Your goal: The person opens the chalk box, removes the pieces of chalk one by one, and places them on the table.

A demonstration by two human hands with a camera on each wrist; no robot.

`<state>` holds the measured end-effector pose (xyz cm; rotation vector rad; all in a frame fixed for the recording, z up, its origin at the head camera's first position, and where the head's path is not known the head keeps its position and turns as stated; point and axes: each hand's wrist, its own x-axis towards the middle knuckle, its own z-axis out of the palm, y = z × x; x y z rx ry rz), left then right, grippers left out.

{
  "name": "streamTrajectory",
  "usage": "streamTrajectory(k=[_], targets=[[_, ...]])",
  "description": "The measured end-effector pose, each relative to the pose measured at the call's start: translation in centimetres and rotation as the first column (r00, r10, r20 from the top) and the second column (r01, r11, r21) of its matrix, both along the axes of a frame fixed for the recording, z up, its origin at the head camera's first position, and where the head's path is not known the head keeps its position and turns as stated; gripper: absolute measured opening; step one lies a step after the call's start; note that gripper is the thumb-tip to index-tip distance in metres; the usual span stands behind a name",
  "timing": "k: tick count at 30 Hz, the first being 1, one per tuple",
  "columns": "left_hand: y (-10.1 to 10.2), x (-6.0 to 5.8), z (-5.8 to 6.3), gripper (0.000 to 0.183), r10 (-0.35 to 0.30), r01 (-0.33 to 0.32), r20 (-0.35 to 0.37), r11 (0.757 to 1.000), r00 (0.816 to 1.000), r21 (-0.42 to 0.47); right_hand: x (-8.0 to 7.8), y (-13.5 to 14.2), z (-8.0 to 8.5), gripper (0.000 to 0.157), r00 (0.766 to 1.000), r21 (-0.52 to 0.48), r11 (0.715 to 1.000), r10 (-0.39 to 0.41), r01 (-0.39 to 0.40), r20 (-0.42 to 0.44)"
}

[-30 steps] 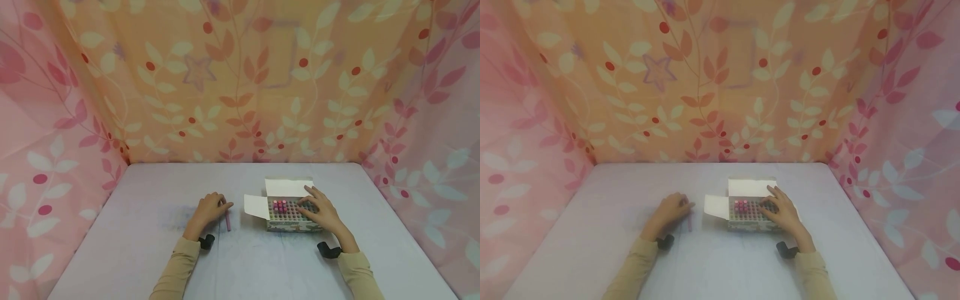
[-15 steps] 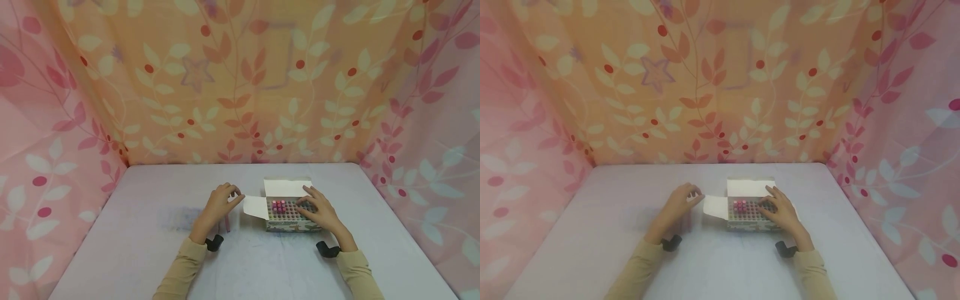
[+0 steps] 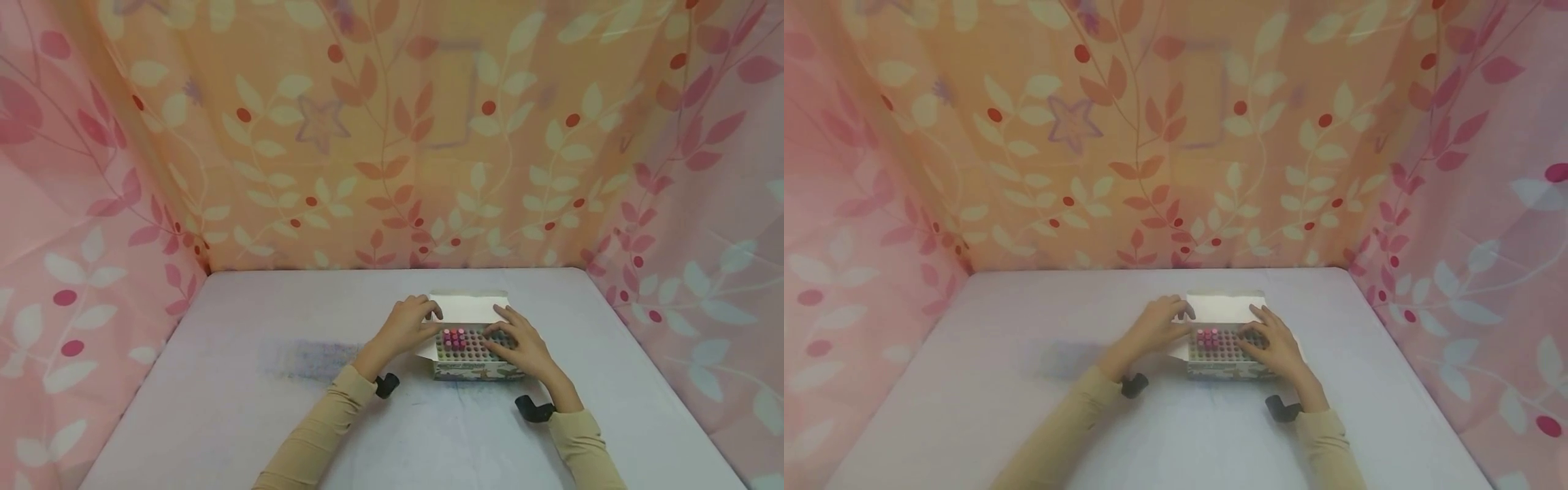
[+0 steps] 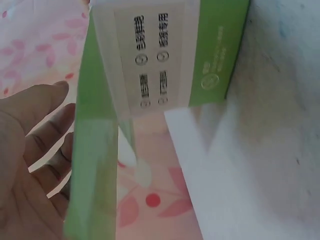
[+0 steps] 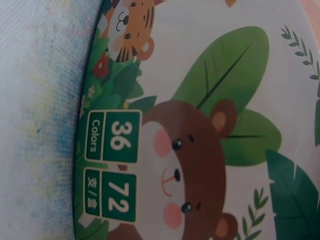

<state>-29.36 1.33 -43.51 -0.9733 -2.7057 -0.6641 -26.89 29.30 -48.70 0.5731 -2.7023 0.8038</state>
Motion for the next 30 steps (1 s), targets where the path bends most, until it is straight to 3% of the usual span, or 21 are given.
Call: streamTrajectory(k=[7, 19, 30], targets=[[2.1, -0.3, -0.6, 0.020, -0.006, 0.008, 0.027, 0.995, 1.000, -0.095, 0.2, -0.4, -0.1, 0.018, 1.000, -0.011, 1.000, 0.004, -0.004, 0.006], [3.5, -0.6, -2.0, 0.019, -0.004, 0.009, 0.062, 0.996, 0.998, -0.087, -0.1, -0.7, -0.1, 0.018, 1.000, 0.013, 1.000, 0.009, -0.009, 0.012], [4.3, -1.1, -1.8, 0.015, -0.015, 0.018, 0.069, 0.999, 0.998, -0.046, 0.0, -0.1, 0.2, 0.019, 1.000, 0.007, 1.000, -0.001, 0.001, 0.009]])
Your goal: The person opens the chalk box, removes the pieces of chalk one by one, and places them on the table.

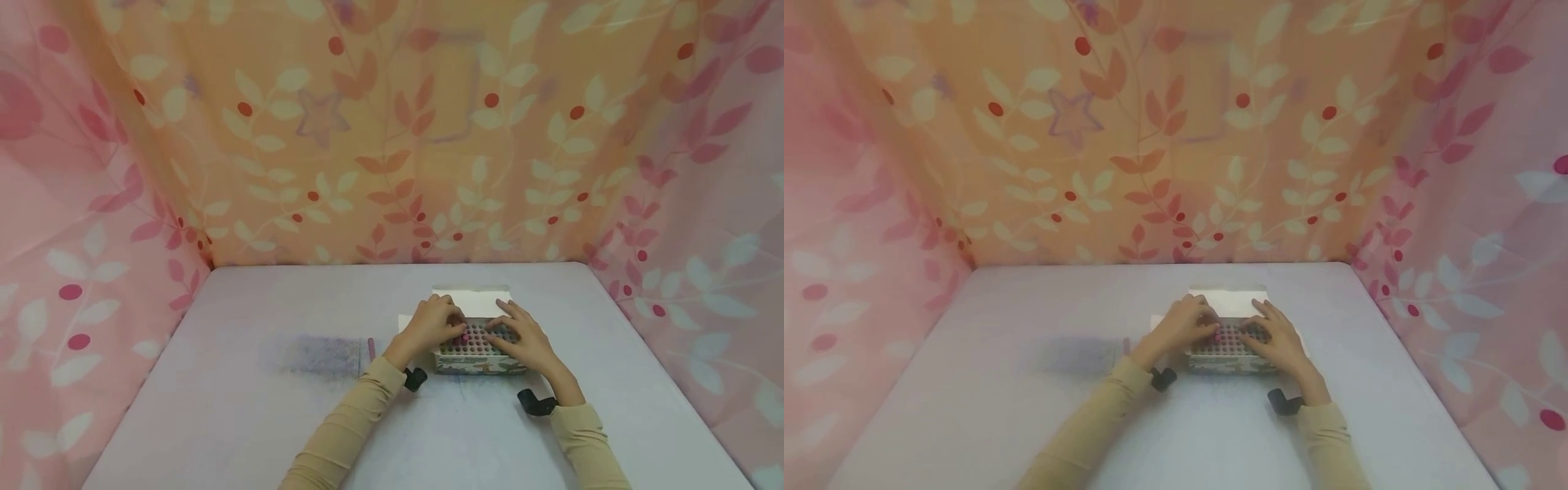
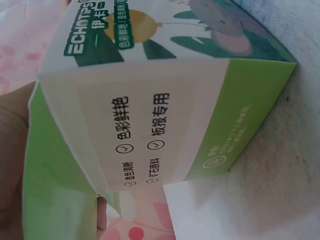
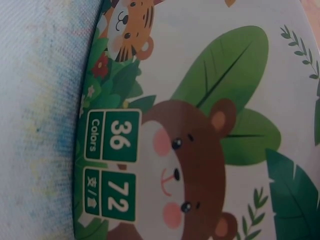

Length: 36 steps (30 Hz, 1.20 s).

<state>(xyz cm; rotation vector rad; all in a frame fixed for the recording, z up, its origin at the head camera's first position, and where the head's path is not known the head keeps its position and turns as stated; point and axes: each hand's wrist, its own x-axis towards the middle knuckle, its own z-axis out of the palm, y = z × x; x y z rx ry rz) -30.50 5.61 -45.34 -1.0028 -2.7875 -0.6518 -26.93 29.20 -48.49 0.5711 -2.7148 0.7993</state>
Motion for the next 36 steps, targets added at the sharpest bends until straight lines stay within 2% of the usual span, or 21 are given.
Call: streamTrajectory(k=[7, 12, 19, 25, 29, 33, 36], targets=[[0.1, 0.2, 0.5, 0.016, 0.021, -0.020, 0.020, 0.999, 1.000, -0.034, -0.1, 0.1, -0.2, 0.019, 1.000, -0.011, 1.000, 0.003, -0.003, -0.001], [-0.1, 0.5, 0.5, 0.015, 0.039, -0.039, -0.013, 0.999, 0.999, -0.028, -0.3, -0.2, -0.6, 0.019, 1.000, -0.010, 1.000, 0.002, -0.002, 0.006], [0.2, 0.7, 0.4, 0.015, 0.046, -0.048, -0.044, 0.998, 0.998, -0.032, 0.0, 0.0, -0.1, 0.019, 1.000, -0.012, 1.000, -0.005, 0.005, 0.007], [0.2, 0.9, 0.6, 0.017, 0.060, -0.063, -0.106, 0.998, 0.993, -0.030, 0.1, -0.1, 0.2, 0.020, 1.000, -0.014, 1.000, -0.006, 0.006, 0.005], [0.1, 0.8, 0.7, 0.016, 0.082, -0.071, -0.216, 0.996, 0.973, 0.059, 0.0, -0.2, 0.1, 0.019, 1.000, -0.010, 1.000, -0.007, 0.007, 0.001], [-0.2, 0.9, 1.4, 0.014, 0.126, -0.058, -0.347, 0.978, 0.929, 0.199, 0.1, -0.1, 0.1, 0.019, 1.000, -0.003, 1.000, -0.017, 0.017, -0.002], [-1.0, 1.3, 2.4, 0.012, 0.155, -0.045, -0.382, 0.959, 0.911, 0.281, 0.2, -0.1, 0.2, 0.018, 1.000, 0.003, 1.000, -0.017, 0.017, -0.008]])
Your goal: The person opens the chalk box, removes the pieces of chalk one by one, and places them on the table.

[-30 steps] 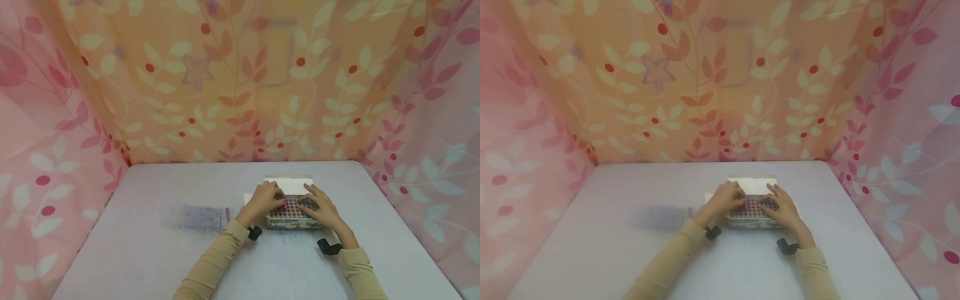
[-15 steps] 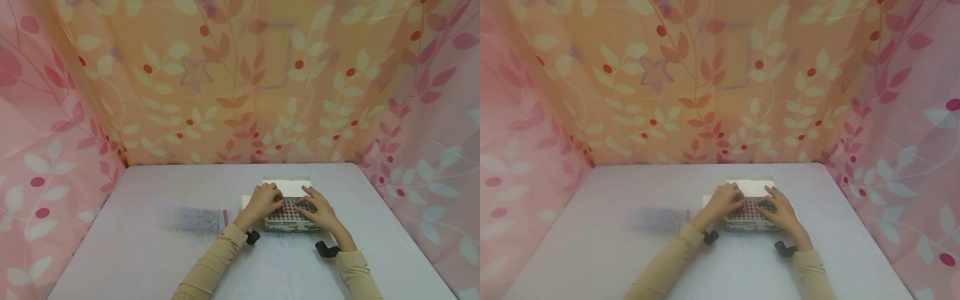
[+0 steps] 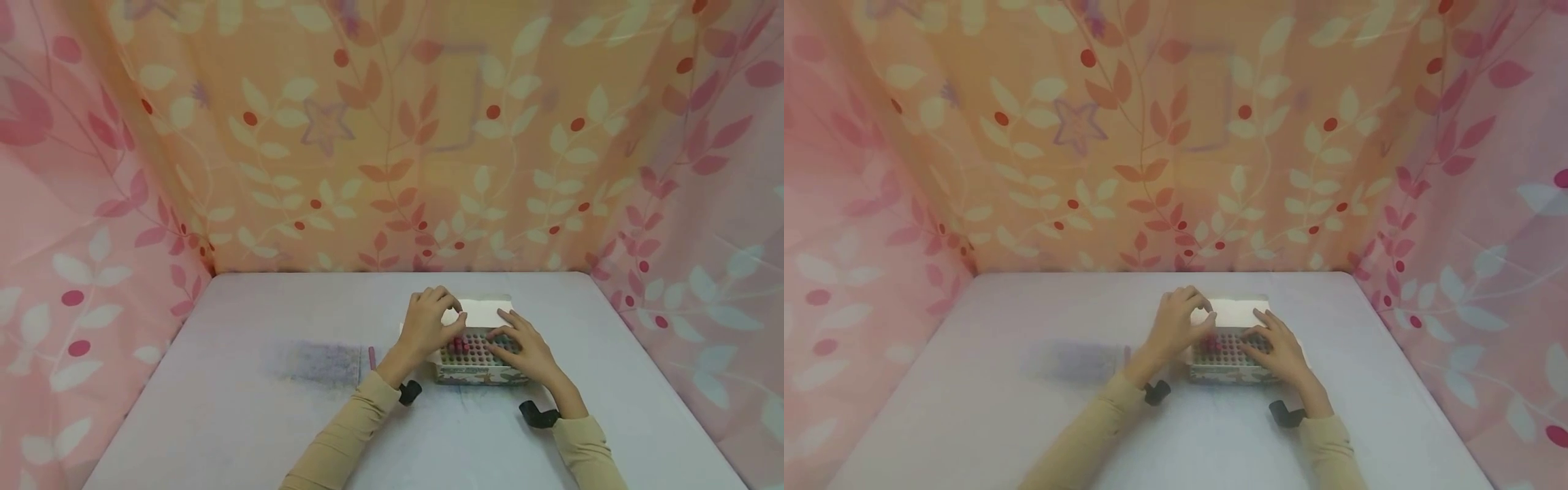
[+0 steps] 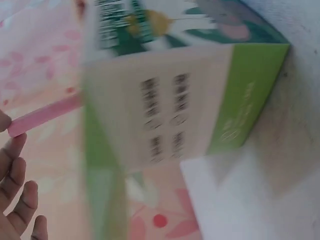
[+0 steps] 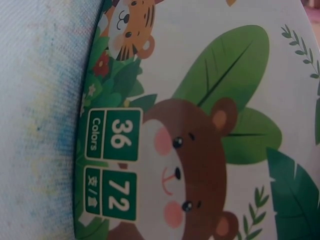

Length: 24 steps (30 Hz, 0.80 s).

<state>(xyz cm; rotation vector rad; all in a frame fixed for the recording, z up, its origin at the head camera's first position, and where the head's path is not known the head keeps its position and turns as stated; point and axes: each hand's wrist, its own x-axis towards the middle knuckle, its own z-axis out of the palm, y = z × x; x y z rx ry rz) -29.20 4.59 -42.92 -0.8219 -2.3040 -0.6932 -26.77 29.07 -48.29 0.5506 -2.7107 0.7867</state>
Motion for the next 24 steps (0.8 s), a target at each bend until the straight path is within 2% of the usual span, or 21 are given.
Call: streamTrajectory(k=[4, 11, 19, 24], targets=[[-1.4, 0.8, 1.2, 0.012, -0.004, 0.004, 0.005, 0.999, 1.000, 0.047, 0.0, 0.1, 0.1, 0.018, 1.000, 0.006, 1.000, 0.003, -0.003, -0.005], [-4.3, 1.9, 2.6, 0.011, -0.015, 0.014, 0.031, 0.999, 0.999, 0.051, -0.1, 0.2, -0.2, 0.018, 1.000, 0.001, 1.000, 0.008, -0.008, -0.012], [-8.2, 2.3, 2.6, 0.012, 0.018, -0.022, 0.091, 0.999, 0.996, 0.037, -0.1, 0.2, -0.4, 0.018, 1.000, -0.006, 1.000, 0.016, -0.016, -0.006], [-10.5, 2.1, 2.1, 0.012, 0.063, -0.068, 0.161, 0.997, 0.985, 0.026, 0.1, 0.0, -0.1, 0.018, 1.000, -0.006, 1.000, 0.014, -0.014, -0.006]])
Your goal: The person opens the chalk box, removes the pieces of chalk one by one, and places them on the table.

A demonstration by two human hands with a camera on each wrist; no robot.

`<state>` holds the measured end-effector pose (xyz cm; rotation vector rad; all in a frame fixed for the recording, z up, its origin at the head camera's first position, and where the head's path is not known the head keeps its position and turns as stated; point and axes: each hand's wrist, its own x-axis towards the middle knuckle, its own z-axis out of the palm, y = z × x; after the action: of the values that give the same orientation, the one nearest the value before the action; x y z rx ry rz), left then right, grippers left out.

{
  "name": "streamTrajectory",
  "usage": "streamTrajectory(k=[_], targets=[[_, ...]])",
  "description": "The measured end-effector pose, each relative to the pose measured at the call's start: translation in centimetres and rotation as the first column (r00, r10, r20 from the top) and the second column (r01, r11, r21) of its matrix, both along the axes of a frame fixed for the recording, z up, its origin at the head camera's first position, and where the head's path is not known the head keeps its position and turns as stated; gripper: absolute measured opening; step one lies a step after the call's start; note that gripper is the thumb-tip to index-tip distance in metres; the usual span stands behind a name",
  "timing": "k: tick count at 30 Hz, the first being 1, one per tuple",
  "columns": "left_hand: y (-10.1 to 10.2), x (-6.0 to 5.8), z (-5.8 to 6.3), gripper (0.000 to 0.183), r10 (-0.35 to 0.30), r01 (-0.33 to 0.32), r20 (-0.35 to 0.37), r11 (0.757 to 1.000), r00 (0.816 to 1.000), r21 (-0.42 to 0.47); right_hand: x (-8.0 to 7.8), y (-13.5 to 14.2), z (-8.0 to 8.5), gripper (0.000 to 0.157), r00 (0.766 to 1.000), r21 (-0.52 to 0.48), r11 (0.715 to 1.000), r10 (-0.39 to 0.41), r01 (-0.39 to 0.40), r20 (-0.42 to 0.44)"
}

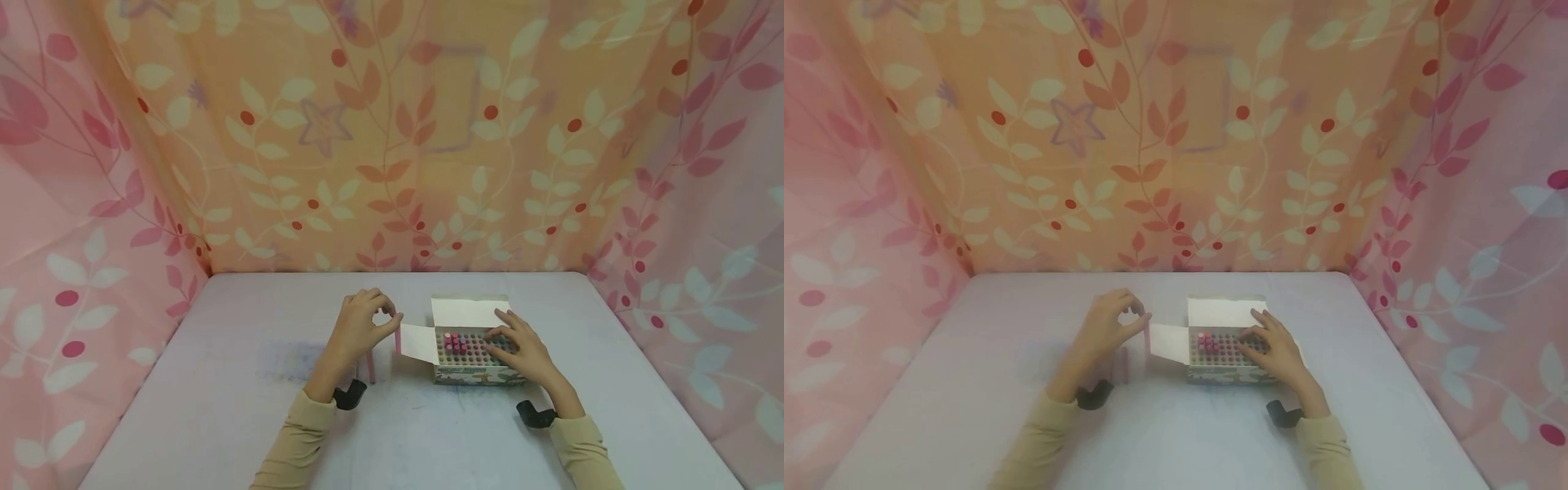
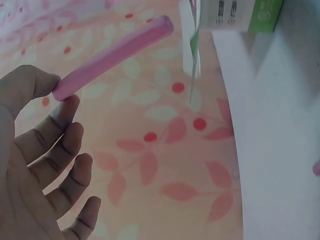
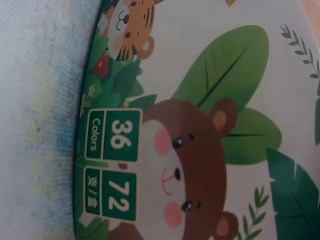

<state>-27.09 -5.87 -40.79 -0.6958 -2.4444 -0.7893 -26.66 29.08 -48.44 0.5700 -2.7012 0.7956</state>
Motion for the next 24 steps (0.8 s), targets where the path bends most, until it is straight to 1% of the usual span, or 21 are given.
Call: streamTrajectory(k=[3, 6, 10, 13, 19, 24], targets=[[-1.3, -0.1, -0.3, 0.011, 0.020, -0.021, 0.043, 1.000, 0.999, 0.014, 0.0, -0.1, 0.0, 0.017, 1.000, 0.006, 1.000, -0.004, 0.004, 0.007], [-2.3, -0.2, -0.6, 0.012, 0.031, -0.033, 0.063, 0.999, 0.998, 0.029, -0.1, -0.1, 0.0, 0.017, 1.000, 0.005, 1.000, -0.008, 0.008, 0.011], [-3.4, -0.5, -1.1, 0.013, 0.040, -0.042, 0.088, 0.999, 0.995, 0.018, -0.1, 0.0, 0.0, 0.017, 1.000, 0.001, 1.000, -0.008, 0.008, 0.011], [-3.9, -0.8, -1.4, 0.014, 0.045, -0.045, 0.122, 0.999, 0.992, -0.004, -0.2, 0.0, 0.0, 0.017, 1.000, 0.001, 1.000, -0.004, 0.004, 0.010], [-4.7, -1.2, -2.1, 0.015, 0.033, -0.026, 0.188, 0.999, 0.982, -0.043, -0.3, 0.2, 0.0, 0.017, 1.000, 0.000, 1.000, 0.002, -0.002, 0.013], [-5.3, -1.5, -2.7, 0.015, 0.033, -0.021, 0.214, 0.998, 0.976, -0.057, -0.4, 0.2, -0.1, 0.017, 1.000, -0.001, 1.000, -0.002, 0.002, 0.026]])
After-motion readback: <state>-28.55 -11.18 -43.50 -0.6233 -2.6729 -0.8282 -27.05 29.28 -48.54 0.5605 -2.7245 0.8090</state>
